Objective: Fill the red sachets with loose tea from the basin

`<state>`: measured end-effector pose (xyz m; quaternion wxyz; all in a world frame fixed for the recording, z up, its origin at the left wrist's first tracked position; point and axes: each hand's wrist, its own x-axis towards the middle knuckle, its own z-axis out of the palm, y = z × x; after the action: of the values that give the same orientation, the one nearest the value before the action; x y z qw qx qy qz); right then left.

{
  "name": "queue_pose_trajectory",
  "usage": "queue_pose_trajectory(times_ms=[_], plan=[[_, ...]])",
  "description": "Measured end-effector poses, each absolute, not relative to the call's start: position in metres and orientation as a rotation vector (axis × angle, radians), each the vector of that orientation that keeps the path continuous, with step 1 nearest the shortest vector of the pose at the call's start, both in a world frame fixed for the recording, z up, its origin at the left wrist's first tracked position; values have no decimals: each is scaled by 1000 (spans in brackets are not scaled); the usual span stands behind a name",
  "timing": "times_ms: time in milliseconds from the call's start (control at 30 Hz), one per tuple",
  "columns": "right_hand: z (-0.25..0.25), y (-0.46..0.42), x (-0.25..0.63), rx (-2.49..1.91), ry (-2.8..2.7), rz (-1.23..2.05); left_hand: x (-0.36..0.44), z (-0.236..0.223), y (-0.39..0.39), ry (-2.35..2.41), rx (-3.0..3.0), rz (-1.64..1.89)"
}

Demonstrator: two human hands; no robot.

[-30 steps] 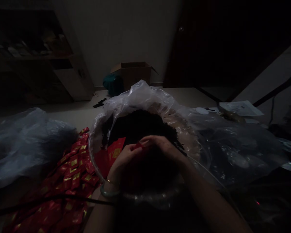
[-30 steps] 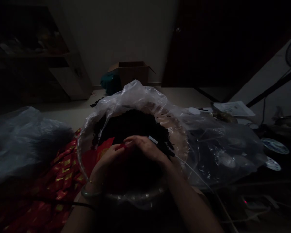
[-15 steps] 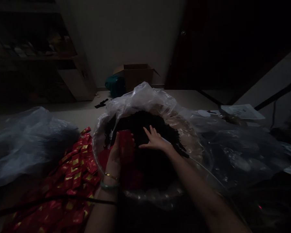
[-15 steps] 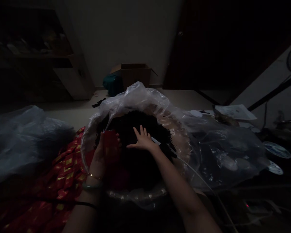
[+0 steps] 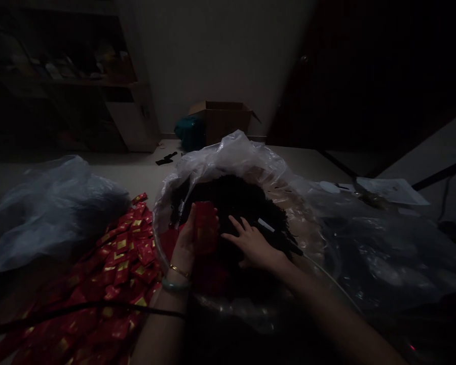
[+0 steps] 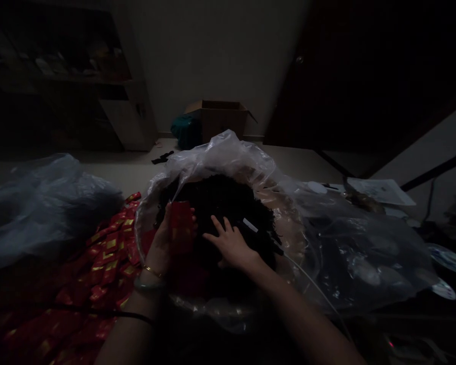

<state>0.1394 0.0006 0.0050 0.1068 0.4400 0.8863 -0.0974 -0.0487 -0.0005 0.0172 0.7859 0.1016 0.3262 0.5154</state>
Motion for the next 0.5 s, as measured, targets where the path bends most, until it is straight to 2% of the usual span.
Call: queue_pose_trajectory(times_ms=[367,500], plan=[[6,9,134,1394,2757,-293,-39,15,-4,693,245,1065],[10,18,145,1488,2903,-559,-36,10,-17,744,380,1132]])
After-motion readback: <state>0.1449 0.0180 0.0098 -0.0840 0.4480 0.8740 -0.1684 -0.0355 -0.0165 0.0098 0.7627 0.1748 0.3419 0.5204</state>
